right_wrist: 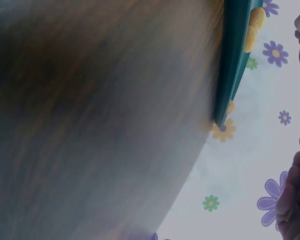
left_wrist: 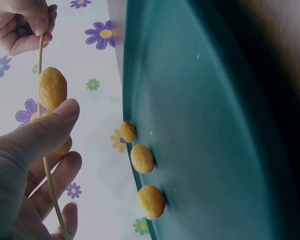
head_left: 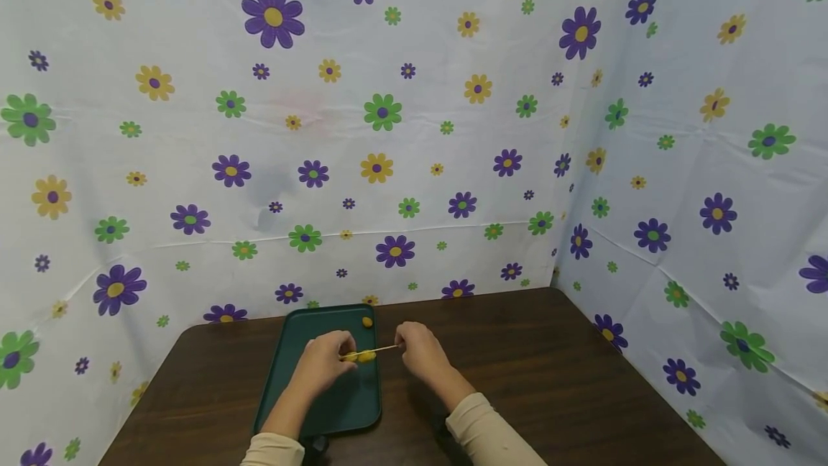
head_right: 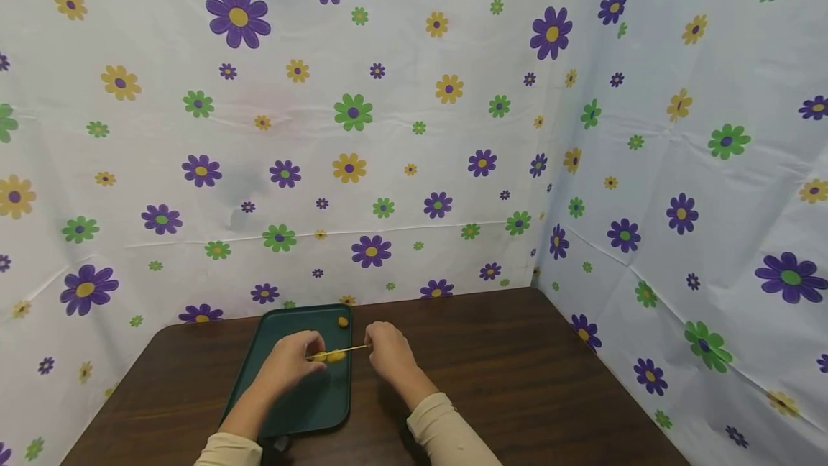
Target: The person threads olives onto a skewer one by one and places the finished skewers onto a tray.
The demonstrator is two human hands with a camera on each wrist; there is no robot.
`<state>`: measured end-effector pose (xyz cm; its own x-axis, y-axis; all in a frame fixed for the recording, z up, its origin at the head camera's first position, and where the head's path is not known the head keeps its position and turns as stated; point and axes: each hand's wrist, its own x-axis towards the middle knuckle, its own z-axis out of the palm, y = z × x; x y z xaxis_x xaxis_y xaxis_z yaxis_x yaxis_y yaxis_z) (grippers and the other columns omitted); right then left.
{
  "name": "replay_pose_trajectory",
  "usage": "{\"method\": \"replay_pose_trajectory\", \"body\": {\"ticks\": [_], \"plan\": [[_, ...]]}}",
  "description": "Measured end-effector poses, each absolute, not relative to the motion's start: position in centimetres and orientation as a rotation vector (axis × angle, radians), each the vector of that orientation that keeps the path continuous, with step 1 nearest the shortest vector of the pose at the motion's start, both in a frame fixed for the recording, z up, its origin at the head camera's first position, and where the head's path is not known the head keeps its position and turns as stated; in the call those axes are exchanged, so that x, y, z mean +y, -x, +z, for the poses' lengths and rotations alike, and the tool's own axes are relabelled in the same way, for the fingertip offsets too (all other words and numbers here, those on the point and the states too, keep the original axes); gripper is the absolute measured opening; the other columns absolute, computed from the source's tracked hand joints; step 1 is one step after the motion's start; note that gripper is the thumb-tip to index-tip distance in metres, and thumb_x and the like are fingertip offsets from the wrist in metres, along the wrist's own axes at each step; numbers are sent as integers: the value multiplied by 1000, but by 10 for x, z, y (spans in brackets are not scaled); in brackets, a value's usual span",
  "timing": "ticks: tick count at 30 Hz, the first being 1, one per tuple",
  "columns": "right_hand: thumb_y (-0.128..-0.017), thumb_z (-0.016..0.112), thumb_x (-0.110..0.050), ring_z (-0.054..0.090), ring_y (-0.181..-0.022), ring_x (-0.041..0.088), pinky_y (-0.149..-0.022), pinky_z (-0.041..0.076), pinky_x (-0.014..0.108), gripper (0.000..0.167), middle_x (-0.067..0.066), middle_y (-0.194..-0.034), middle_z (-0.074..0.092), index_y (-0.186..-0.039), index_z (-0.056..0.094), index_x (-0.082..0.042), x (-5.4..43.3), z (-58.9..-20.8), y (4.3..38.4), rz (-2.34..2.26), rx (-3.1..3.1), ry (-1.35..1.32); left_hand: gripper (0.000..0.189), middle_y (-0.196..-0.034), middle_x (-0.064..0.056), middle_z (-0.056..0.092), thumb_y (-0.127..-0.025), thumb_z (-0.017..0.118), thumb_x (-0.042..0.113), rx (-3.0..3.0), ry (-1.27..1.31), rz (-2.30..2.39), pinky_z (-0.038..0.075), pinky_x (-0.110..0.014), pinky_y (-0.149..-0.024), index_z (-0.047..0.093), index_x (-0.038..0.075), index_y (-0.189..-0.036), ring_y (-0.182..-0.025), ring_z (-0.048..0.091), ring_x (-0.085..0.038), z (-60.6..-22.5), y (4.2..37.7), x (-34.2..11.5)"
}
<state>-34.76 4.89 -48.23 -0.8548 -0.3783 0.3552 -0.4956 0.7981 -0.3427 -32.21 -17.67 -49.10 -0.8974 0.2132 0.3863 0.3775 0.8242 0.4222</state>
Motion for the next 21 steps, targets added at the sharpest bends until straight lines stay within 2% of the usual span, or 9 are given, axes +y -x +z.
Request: {"method": "replay_pose_trajectory", "body": {"ticks": [2,5,12,16,21], "plan": [[-78,72,16,55,-74,11,-69,55,29,26,1,-83,62,-85,68,-9,50,-482,348,669,-2718,-672,31,-80,13,62,-72,93,18,-2687,445,-667,43,-40,-75,65,23,-85,-73,56,-5,-490,322,-179],[-79,71,16,55,-75,11,-68,54,28,27,0,-83,62,-86,67,-10,52,-483,349,695,-2709,-674,31,-87,9,67,-72,93,21,-2695,438,-634,45,-43,-78,70,21,-93,-80,61,-10,-488,323,-183],[-78,67,19,59,-77,14,-67,54,28,32,1,-86,63,-85,64,-12,65,-486,354,720,-2676,-643,48,-108,0,72,-71,93,24,-2738,396,-674,46,-59,-91,72,18,-114,-104,65,-25,-488,325,-200],[-78,66,20,61,-76,18,-66,54,30,31,2,-86,64,-85,64,-10,74,-487,357,771,-2679,-624,53,-111,-5,71,-73,93,22,-2772,338,-653,46,-64,-89,68,16,-120,-104,66,-28,-489,328,-215],[-80,65,19,58,-74,14,-64,52,29,30,1,-85,64,-86,65,-11,83,-489,362,784,-2679,-577,51,-106,-7,69,-76,91,18,-2864,247,-623,46,-66,-86,66,10,-119,-98,66,-29,-489,330,-229]]}}
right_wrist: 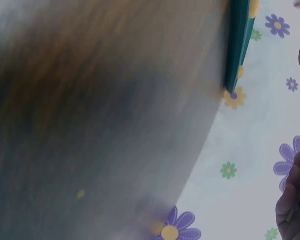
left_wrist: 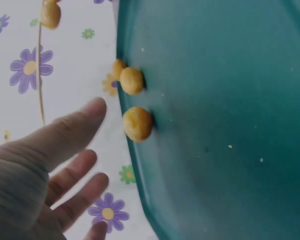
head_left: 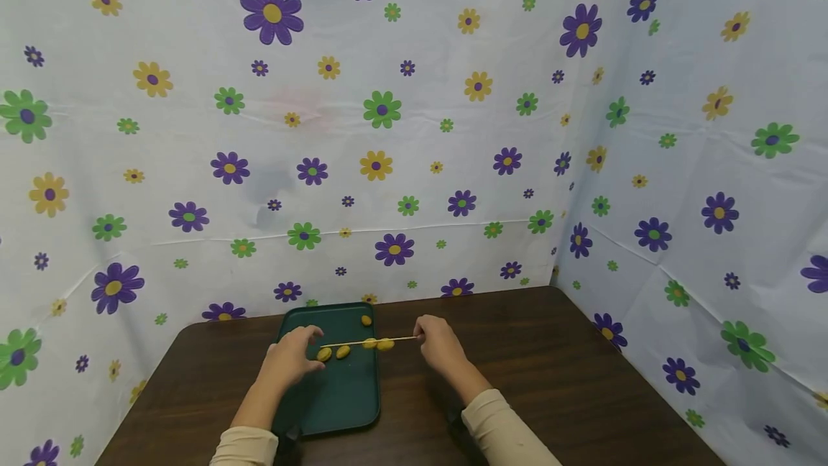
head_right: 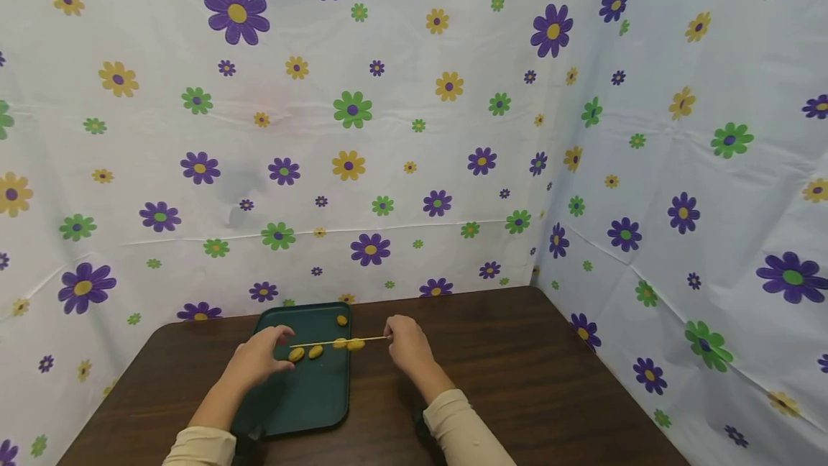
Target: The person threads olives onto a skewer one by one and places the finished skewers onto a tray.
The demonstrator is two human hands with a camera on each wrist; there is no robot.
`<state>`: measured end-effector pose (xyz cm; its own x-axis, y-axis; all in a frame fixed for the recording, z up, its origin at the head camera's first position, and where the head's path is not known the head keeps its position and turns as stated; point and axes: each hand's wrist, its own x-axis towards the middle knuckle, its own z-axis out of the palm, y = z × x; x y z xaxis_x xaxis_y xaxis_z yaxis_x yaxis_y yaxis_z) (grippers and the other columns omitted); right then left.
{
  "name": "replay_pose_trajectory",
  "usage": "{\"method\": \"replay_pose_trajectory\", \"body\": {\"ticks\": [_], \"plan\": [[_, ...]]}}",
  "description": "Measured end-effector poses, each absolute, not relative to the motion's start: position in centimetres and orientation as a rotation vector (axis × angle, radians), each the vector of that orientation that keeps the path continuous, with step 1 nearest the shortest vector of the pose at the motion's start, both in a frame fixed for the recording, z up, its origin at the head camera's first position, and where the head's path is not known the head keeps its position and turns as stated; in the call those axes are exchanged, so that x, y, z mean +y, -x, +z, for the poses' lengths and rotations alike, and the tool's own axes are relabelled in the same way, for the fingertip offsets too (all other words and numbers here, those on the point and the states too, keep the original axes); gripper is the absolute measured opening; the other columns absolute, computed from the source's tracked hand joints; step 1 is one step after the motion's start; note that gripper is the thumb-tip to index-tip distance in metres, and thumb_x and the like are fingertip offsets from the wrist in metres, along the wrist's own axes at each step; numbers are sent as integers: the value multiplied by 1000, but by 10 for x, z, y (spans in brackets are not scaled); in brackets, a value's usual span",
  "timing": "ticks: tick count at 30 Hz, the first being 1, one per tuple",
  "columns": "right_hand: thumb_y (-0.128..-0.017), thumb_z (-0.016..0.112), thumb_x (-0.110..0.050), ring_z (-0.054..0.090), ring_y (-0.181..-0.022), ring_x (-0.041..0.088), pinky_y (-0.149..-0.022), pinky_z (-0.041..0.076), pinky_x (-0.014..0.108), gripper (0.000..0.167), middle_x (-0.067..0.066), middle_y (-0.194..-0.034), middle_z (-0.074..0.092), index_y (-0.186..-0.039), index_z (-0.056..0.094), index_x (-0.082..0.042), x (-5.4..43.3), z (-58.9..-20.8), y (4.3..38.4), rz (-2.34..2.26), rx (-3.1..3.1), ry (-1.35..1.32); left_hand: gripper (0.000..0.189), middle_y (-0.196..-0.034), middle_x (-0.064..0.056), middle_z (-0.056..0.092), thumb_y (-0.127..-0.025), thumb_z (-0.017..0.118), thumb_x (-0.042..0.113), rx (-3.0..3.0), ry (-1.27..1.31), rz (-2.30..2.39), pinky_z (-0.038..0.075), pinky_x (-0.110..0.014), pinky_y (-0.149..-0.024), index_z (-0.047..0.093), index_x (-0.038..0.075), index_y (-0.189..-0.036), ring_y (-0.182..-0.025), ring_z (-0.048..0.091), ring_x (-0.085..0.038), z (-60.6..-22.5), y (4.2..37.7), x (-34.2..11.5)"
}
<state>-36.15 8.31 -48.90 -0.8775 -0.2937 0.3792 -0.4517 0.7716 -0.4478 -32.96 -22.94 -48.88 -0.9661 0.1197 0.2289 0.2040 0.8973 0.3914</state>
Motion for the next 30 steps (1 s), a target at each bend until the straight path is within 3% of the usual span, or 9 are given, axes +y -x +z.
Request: {"method": "replay_pose_trajectory", "body": {"ticks": [9,21,26,30], "plan": [[-82,61,20,52,-73,11,-61,46,27,33,-3,-84,60,-85,64,-13,90,-489,363,829,-2668,-568,37,-105,-7,70,-83,85,21,-2958,211,-598,47,-65,-85,68,8,-113,-99,66,-30,-506,337,-233],[-83,62,19,53,-74,11,-63,48,28,27,-3,-84,60,-88,66,-8,92,-487,362,830,-2680,-552,27,-80,2,59,-84,84,20,-2931,173,-566,49,-40,-63,66,10,-101,-69,54,-15,-512,342,-224],[-84,63,18,52,-73,11,-62,47,28,31,-2,-83,61,-84,63,-13,91,-487,363,828,-2660,-574,21,-75,1,59,-85,82,17,-2892,127,-576,48,-38,-58,66,9,-95,-65,52,-16,-512,340,-221],[-84,63,18,52,-73,11,-62,47,28,28,-2,-83,61,-85,65,-10,92,-488,364,826,-2650,-567,17,-76,-1,60,-86,79,14,-2877,116,-590,49,-39,-60,68,6,-97,-65,52,-17,-513,339,-221]]}}
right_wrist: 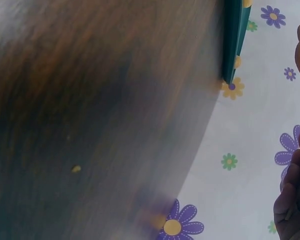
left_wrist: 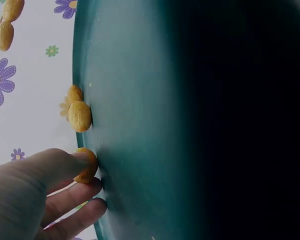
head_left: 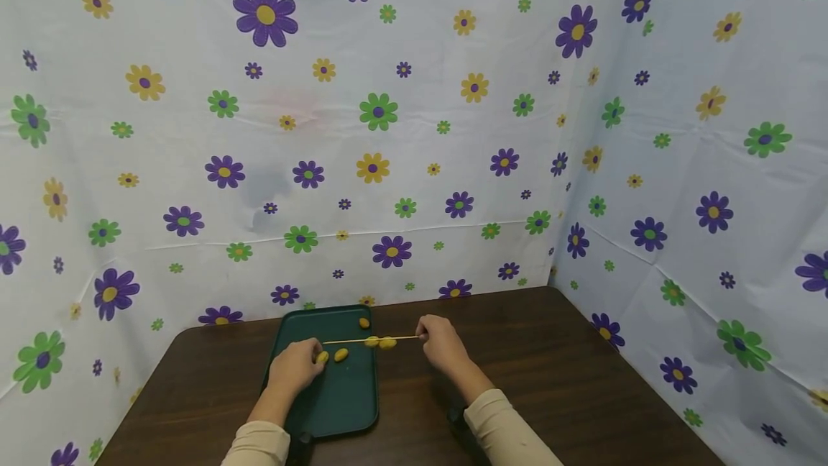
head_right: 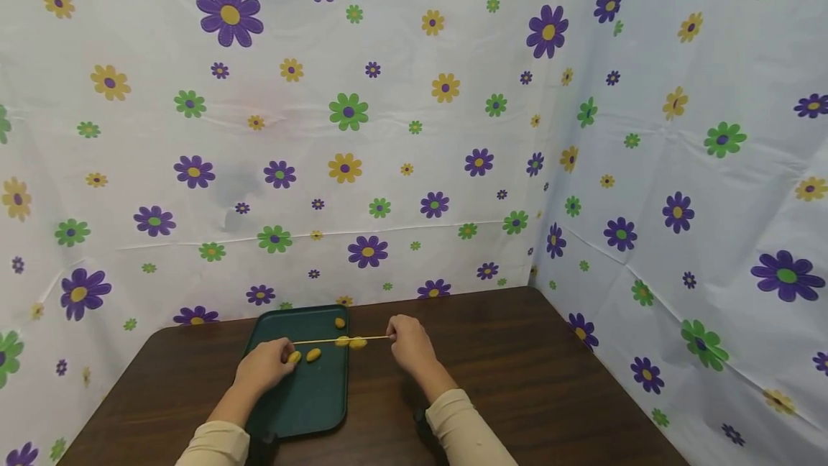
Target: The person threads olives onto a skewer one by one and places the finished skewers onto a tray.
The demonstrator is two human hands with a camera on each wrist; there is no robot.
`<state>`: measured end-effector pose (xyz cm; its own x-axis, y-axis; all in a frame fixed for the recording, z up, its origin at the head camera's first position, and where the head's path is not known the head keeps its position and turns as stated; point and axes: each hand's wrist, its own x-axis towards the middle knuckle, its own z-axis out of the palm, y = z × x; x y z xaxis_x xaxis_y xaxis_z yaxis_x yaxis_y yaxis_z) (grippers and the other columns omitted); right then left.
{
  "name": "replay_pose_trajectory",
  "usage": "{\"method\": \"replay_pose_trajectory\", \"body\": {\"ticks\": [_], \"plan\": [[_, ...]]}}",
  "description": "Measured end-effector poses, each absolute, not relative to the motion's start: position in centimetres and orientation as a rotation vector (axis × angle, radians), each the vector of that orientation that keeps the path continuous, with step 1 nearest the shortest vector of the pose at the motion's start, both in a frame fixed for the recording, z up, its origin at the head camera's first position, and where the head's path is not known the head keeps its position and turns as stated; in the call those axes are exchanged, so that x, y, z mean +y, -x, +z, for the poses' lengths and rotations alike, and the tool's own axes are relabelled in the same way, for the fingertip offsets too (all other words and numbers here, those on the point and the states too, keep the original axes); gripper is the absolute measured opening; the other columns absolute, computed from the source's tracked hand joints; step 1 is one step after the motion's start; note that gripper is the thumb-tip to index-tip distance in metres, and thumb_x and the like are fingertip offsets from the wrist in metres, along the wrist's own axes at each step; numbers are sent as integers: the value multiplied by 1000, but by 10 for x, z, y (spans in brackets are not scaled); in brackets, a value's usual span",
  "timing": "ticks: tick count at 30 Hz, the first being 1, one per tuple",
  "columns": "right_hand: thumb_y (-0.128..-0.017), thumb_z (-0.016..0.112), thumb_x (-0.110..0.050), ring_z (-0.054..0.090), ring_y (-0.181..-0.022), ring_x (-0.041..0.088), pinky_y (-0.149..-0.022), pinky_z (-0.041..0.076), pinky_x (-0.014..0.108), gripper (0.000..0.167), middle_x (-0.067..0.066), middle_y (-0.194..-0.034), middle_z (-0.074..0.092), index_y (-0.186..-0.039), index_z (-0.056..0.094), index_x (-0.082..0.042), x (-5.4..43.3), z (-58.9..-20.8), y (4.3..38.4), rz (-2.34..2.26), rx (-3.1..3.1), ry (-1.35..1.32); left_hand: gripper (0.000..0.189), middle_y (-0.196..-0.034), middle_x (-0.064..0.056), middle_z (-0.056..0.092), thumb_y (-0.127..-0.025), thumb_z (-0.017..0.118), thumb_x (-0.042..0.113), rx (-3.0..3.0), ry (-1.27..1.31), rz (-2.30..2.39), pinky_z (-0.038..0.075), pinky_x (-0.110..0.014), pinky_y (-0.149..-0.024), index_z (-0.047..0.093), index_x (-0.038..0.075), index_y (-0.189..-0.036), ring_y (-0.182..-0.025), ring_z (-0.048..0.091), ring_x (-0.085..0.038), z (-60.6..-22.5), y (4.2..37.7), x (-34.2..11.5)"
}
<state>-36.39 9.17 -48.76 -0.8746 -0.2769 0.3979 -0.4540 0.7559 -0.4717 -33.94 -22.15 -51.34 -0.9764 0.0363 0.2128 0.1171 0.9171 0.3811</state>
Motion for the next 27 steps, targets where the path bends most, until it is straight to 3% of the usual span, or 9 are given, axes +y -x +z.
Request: {"method": "replay_pose_trajectory", "body": {"ticks": [14,22,27], "plan": [[-87,64,15,53,-75,13,-66,50,32,23,-1,-85,61,-88,66,-8,97,-488,368,876,-2694,-500,18,-87,-3,69,-87,75,12,-2820,125,-775,53,-41,-64,73,5,-104,-71,57,-16,-509,338,-238],[-83,61,19,50,-72,13,-64,46,30,28,-1,-83,60,-85,65,-9,96,-488,372,873,-2694,-555,18,-99,-4,72,-89,72,7,-2770,217,-920,55,-51,-88,74,6,-107,-90,66,-20,-502,340,-241],[-85,62,17,51,-72,14,-63,46,31,22,1,-83,61,-89,66,-4,93,-490,375,888,-2708,-539,19,-100,-3,73,-89,73,3,-2720,316,-975,55,-51,-91,74,7,-108,-94,67,-22,-497,339,-239]]}}
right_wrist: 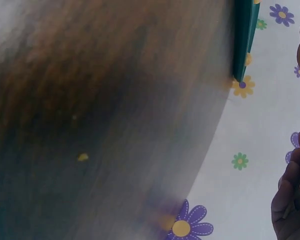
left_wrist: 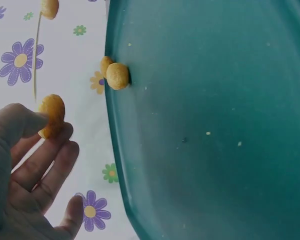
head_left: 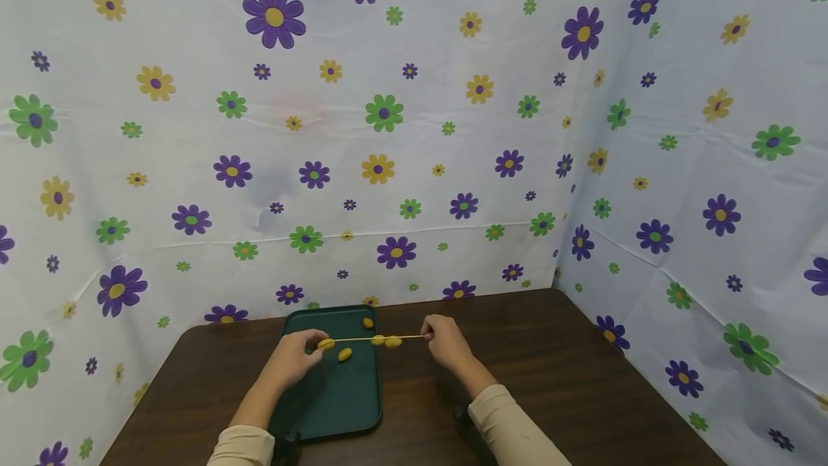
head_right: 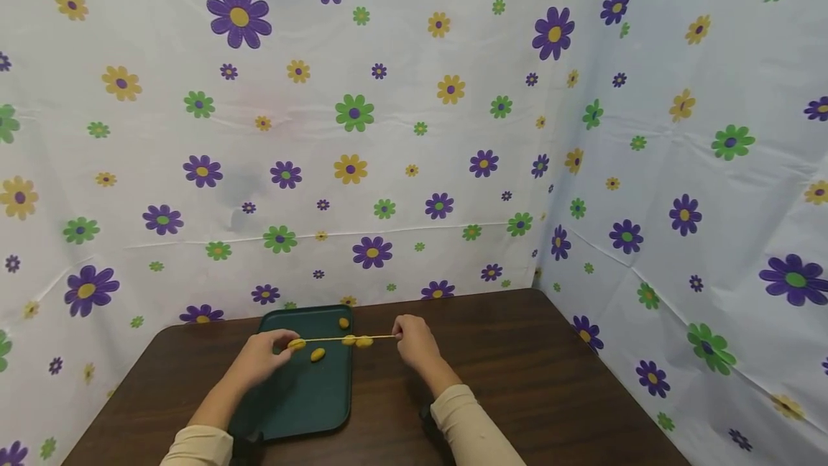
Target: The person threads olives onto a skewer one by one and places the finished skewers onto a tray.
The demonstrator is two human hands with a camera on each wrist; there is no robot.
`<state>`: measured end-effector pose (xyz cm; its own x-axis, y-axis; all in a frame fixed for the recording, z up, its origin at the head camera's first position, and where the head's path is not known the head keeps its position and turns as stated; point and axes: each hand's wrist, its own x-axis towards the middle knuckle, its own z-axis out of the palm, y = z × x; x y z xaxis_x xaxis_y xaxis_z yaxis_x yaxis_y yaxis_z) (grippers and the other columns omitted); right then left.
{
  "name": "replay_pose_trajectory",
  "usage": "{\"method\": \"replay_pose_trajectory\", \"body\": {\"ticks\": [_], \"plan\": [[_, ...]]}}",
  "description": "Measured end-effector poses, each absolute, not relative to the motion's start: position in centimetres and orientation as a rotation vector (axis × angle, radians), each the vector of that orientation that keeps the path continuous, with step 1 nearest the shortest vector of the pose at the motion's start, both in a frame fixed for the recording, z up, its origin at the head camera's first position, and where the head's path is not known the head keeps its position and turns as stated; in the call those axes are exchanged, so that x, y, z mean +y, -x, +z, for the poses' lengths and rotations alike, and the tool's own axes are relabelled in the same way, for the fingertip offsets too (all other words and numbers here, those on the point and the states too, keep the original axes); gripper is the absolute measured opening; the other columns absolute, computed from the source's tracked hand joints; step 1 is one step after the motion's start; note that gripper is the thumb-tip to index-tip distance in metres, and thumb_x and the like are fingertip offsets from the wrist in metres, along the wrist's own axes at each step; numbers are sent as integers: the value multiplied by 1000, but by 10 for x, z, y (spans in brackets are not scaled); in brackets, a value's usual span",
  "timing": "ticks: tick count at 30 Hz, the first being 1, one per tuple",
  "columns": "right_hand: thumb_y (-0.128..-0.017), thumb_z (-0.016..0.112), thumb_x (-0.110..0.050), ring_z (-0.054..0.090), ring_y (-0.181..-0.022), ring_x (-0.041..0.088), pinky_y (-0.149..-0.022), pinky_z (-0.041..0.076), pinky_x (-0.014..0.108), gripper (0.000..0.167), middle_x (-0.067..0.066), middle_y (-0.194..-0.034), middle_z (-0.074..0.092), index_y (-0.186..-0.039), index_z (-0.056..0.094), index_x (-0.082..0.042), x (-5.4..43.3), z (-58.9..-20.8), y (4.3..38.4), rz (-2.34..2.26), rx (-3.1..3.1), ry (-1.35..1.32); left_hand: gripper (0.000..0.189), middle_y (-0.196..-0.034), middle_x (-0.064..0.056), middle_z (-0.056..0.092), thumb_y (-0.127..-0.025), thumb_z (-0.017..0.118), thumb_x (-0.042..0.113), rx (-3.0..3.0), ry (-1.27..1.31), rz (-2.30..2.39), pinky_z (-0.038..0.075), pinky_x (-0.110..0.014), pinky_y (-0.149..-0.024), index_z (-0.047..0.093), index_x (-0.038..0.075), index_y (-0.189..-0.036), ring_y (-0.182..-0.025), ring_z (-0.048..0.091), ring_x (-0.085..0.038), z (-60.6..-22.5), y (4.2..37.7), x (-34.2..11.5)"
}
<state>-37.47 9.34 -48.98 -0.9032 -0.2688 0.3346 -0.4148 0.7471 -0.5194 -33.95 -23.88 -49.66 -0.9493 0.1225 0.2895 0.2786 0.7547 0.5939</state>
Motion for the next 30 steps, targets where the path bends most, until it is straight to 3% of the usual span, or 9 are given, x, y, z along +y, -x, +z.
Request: {"method": "replay_pose_trajectory", "body": {"ticks": [20,30], "plan": [[-84,62,19,52,-73,14,-64,48,31,30,1,-84,62,-83,64,-11,97,-493,376,891,-2714,-537,26,-107,-4,73,-92,72,-1,-2686,414,-1036,56,-48,-87,73,7,-116,-97,68,-23,-493,337,-243],[-83,62,19,52,-73,14,-64,48,31,26,-2,-81,60,-84,66,-7,98,-492,374,906,-2692,-546,24,-111,-7,72,-95,69,2,-2658,426,-1057,54,-49,-93,73,7,-118,-104,68,-28,-497,335,-245]]}}
